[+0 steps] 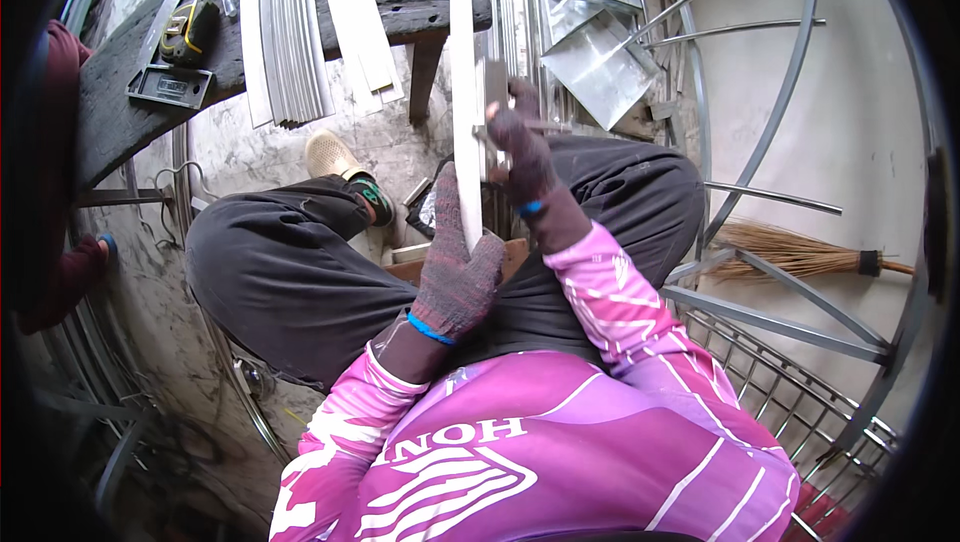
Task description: The person is measuring and marking aluminum profiles using a tape measure and a marker while sitting on the floor.
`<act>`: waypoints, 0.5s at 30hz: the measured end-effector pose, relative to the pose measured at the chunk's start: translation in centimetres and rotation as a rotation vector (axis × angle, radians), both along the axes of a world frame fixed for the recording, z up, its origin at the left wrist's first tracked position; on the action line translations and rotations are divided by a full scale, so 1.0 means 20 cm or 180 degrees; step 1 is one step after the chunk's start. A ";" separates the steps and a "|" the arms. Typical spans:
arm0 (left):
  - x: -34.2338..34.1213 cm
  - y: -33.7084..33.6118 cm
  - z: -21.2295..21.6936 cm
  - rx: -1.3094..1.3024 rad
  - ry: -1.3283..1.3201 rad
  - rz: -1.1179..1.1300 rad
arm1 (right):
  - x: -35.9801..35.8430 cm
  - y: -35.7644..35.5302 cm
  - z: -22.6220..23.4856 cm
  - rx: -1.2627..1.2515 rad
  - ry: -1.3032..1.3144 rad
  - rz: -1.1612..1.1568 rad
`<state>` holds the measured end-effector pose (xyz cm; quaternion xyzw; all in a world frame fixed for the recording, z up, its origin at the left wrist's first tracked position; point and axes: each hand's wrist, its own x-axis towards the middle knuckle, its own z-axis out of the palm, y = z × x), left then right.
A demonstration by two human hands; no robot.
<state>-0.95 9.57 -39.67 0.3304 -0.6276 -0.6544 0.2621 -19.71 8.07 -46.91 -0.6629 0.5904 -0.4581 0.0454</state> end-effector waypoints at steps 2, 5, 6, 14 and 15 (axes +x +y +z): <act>0.01 0.00 -0.02 -0.0674 -0.0264 0.0004 | 0.10 0.18 -0.05 0.0114 0.0454 -0.0204; 0.01 0.02 0.00 -0.0342 -0.0167 0.0125 | 0.22 0.27 -0.02 0.1017 -0.3220 -0.0219; 0.02 0.03 0.03 -0.0353 -0.0166 0.0128 | 0.21 0.25 0.01 0.1009 -0.3219 -0.0211; 0.07 0.12 0.03 0.1175 -0.0030 0.0047 | 0.12 0.22 0.00 0.0337 -0.0441 -0.0236; 0.07 0.11 0.02 0.0930 0.0040 0.0158 | 0.14 0.21 0.02 0.0339 -0.0444 -0.0230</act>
